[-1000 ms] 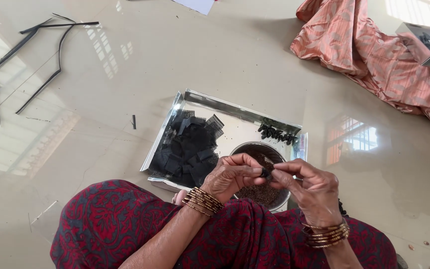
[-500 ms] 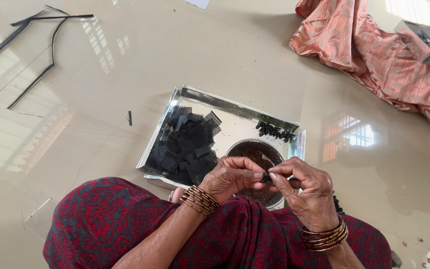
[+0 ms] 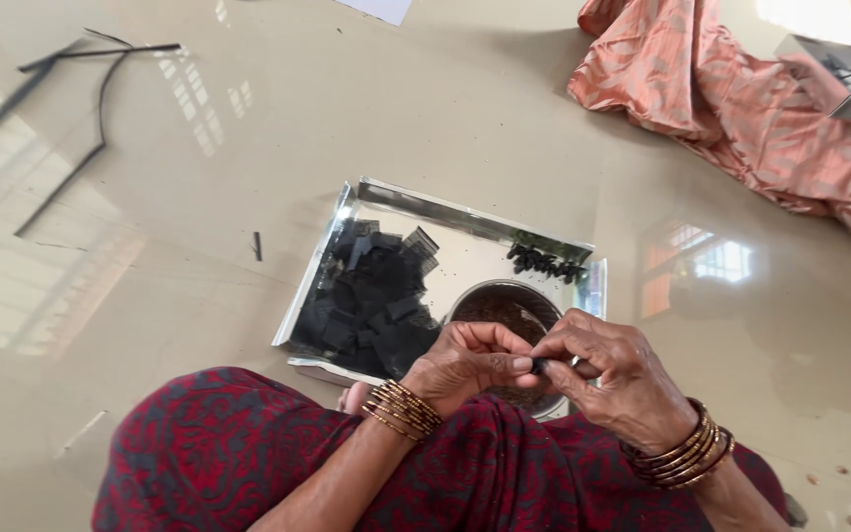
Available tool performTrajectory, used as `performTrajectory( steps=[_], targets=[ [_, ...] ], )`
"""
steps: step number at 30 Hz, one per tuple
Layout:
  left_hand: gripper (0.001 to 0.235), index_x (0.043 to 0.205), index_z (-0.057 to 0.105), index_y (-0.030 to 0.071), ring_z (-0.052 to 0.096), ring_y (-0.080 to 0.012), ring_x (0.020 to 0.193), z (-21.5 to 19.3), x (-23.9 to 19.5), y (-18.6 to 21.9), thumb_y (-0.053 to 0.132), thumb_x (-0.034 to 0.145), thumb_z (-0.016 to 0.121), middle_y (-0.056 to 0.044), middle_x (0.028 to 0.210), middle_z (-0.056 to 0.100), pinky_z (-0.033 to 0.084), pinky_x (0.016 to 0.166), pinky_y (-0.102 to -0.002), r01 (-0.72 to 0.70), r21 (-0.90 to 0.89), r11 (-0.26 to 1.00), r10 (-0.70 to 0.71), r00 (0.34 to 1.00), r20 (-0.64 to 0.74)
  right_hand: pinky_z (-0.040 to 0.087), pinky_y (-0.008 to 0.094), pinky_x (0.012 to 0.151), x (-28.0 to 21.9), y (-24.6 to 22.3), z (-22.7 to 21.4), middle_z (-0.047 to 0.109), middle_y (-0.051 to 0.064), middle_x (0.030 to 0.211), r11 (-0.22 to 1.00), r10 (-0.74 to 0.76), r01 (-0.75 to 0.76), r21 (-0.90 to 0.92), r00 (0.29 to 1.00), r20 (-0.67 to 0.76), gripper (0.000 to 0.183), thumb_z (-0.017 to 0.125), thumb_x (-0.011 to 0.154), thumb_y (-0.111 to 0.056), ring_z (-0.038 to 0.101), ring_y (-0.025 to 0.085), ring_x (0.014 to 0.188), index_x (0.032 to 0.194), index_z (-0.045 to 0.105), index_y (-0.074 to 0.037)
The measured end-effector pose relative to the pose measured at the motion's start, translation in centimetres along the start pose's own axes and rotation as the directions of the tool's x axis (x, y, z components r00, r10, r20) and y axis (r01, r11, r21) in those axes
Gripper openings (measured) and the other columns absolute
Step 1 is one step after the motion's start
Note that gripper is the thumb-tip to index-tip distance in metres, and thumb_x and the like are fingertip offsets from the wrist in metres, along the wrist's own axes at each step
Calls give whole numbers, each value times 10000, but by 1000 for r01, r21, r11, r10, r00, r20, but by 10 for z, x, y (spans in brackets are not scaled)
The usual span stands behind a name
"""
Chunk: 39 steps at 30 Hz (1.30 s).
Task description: Manual rolling of beedis by placing tobacco on tendu leaves, rolling them, and tying them with thread.
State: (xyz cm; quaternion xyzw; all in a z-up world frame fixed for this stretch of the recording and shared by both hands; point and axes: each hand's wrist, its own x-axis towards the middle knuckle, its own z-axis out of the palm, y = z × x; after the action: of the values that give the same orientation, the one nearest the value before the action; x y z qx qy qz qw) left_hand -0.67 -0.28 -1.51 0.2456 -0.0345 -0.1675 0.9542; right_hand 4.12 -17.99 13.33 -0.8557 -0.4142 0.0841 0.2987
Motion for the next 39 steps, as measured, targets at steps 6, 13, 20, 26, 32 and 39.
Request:
performTrajectory(
  steps=[6,13,20,26,32,39],
  targets=[
    [117,1007,718,-50,761,-210,879,5,2,-1,-34,897,757,-123,961,753,660,839,-349,-21,51,998,21,1000,7,529,324,530,-3,2,4,696,34,772,996,10,-13,-87,1000,-29,109,754,767,-12,686,167,606,852,694,-47],
    [104,996,711,-41,754,-187,870,-8,2,-14,28,920,723,-104,972,748,665,842,-358,-58,-21,998,59,997,51,540,337,536,-3,-7,14,678,49,762,988,33,-39,-152,998,-45,119,707,717,16,692,188,609,814,672,-43],
    [85,1004,720,-45,741,-182,857,-10,4,-16,11,942,704,-119,948,744,653,823,-353,-31,-22,999,32,999,23,616,281,620,-7,12,10,719,22,877,970,190,-181,165,981,-42,84,671,808,30,743,118,716,864,703,-24],
    [47,984,708,-33,752,-180,866,-7,1,-7,-29,937,702,-103,948,747,657,837,-369,-41,-24,999,41,999,2,674,267,672,-8,-3,1,748,29,934,904,326,-343,253,939,109,208,724,821,-18,785,138,780,1024,770,-24],
    [62,985,721,-42,759,-204,851,-9,1,-8,-16,935,695,-133,923,755,663,818,-378,13,-9,1000,-13,1000,13,664,290,674,-15,17,10,758,54,889,876,350,-354,328,934,74,103,713,840,-4,815,161,767,934,746,21],
    [64,987,718,-43,757,-205,846,-9,0,-6,-21,929,702,-131,925,754,656,824,-364,-6,6,1000,5,999,52,640,267,553,-10,0,6,748,42,819,977,211,-212,7,976,53,114,724,816,-17,760,155,652,924,756,5]
  ],
)
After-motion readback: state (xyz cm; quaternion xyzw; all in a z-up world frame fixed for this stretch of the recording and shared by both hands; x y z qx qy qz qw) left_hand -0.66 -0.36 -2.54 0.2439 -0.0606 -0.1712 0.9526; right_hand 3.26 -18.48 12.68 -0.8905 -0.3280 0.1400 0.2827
